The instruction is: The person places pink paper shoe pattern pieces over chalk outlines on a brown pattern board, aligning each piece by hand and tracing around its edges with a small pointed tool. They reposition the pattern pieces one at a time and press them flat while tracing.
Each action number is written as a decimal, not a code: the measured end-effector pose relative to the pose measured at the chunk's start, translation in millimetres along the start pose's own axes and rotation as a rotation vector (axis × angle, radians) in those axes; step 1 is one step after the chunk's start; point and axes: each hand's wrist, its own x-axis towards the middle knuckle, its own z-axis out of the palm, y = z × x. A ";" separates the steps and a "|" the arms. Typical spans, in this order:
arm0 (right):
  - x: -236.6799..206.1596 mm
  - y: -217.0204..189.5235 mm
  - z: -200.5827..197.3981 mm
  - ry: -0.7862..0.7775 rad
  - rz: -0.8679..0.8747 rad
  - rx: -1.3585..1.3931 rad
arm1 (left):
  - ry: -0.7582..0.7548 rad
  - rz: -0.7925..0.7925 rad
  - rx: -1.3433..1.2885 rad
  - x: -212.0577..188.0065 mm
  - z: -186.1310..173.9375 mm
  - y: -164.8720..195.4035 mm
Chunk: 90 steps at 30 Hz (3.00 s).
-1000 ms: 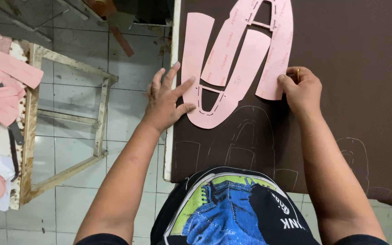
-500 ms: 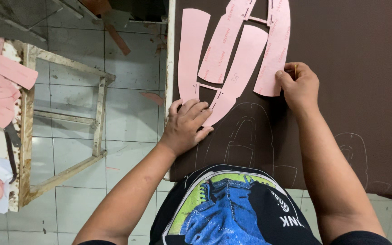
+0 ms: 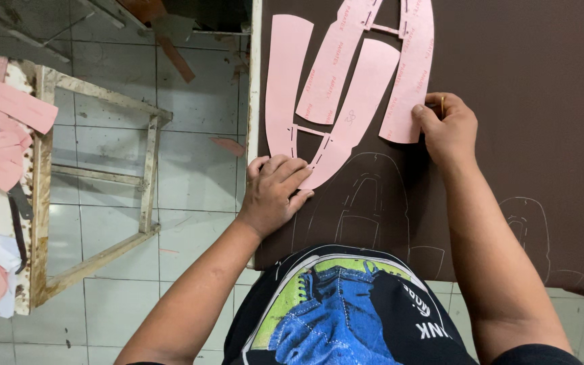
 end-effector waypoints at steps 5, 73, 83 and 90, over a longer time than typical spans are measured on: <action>1.8 6.1 -0.4 -0.012 -0.053 0.045 | 0.010 -0.012 0.003 -2.9 2.6 1.1; -5.7 14.8 -2.4 -0.037 -0.072 0.126 | -0.044 -0.045 0.033 -17.8 -0.7 -5.3; -11.8 2.5 -3.4 -0.028 -0.004 0.092 | -0.066 -0.062 0.004 -19.3 2.7 -8.3; -12.0 3.1 -3.6 -0.034 -0.033 0.125 | -0.067 -0.038 0.010 -18.7 1.9 -8.8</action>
